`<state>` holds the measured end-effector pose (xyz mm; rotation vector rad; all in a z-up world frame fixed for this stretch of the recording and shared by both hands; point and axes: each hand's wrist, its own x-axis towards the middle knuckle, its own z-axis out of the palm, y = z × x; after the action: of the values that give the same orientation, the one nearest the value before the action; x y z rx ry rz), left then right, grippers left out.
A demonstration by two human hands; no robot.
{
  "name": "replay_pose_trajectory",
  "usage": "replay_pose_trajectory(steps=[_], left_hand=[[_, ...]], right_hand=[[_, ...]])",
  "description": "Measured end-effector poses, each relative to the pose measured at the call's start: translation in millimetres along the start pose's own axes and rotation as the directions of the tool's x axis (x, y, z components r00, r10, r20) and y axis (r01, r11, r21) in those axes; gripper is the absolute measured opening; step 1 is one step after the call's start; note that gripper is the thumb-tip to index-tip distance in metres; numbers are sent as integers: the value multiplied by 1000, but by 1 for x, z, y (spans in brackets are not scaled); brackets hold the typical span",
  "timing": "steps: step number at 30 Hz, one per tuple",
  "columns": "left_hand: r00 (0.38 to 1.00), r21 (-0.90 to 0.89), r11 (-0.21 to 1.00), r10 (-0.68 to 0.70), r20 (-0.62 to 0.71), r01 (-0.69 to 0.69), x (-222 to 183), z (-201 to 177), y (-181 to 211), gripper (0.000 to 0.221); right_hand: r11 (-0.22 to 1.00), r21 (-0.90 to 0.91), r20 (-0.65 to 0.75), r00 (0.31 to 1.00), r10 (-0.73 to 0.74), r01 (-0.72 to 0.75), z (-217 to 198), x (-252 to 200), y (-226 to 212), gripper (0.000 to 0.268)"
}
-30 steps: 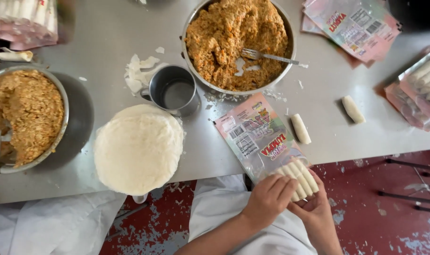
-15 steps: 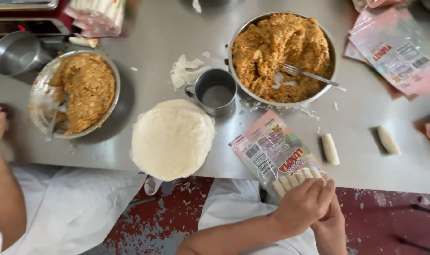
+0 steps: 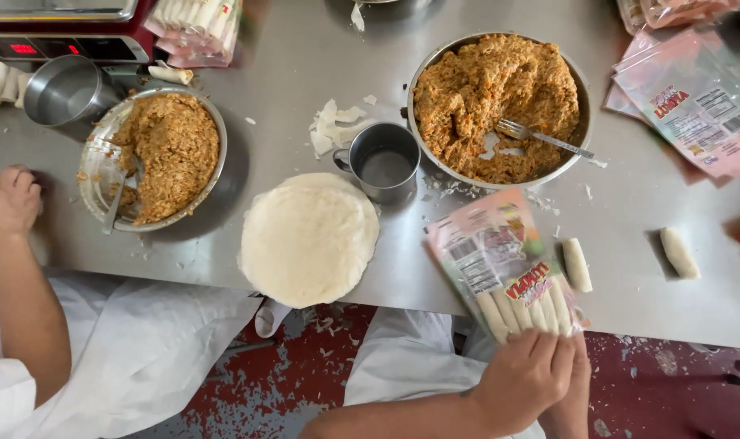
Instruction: The person fills and rolls lumpia by placing a wrapper on the table, adding filling from a bowl, and folding the wrapper around it. They also organize rolled lumpia and pack them into plastic packaging.
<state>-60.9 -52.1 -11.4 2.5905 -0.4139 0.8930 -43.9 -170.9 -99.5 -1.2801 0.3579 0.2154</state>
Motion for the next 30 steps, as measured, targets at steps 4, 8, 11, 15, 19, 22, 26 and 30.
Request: replay_pose_trajectory(steps=[4,8,11,15,19,22,26,30], left_hand=[[996,-17,997,72,-46,-72,11,-2,-5,12],[987,-292,943,161,-22,-160,15,-22,-19,15],[983,-409,895,-145,113,179,-15,-24,-28,59],[882,-391,791,-403,246,471,-50,-15,-36,101],[842,-513,696,-528,108,502,-57,-2,-32,91],[842,-500,707,-532,90,500,-54,-6,-37,85],[948,-46,969,-246,-203,242,-69,-2,-47,32],[967,-323,945,-26,-255,-60,-43,-27,-52,13]], right_hand=[[999,28,71,997,-29,27,8,2,-10,70],[995,65,146,986,-81,72,21,1,-30,93],[989,95,199,972,-127,110,38,2,-46,110],[996,41,4,997,75,-75,62,-9,-58,78],[992,99,244,968,55,-81,81,-18,-69,101],[994,96,235,972,25,-49,89,-23,-71,91],[980,193,144,989,15,-43,97,-27,-64,98],[967,242,-6,997,83,-79,78,-17,-23,52]])
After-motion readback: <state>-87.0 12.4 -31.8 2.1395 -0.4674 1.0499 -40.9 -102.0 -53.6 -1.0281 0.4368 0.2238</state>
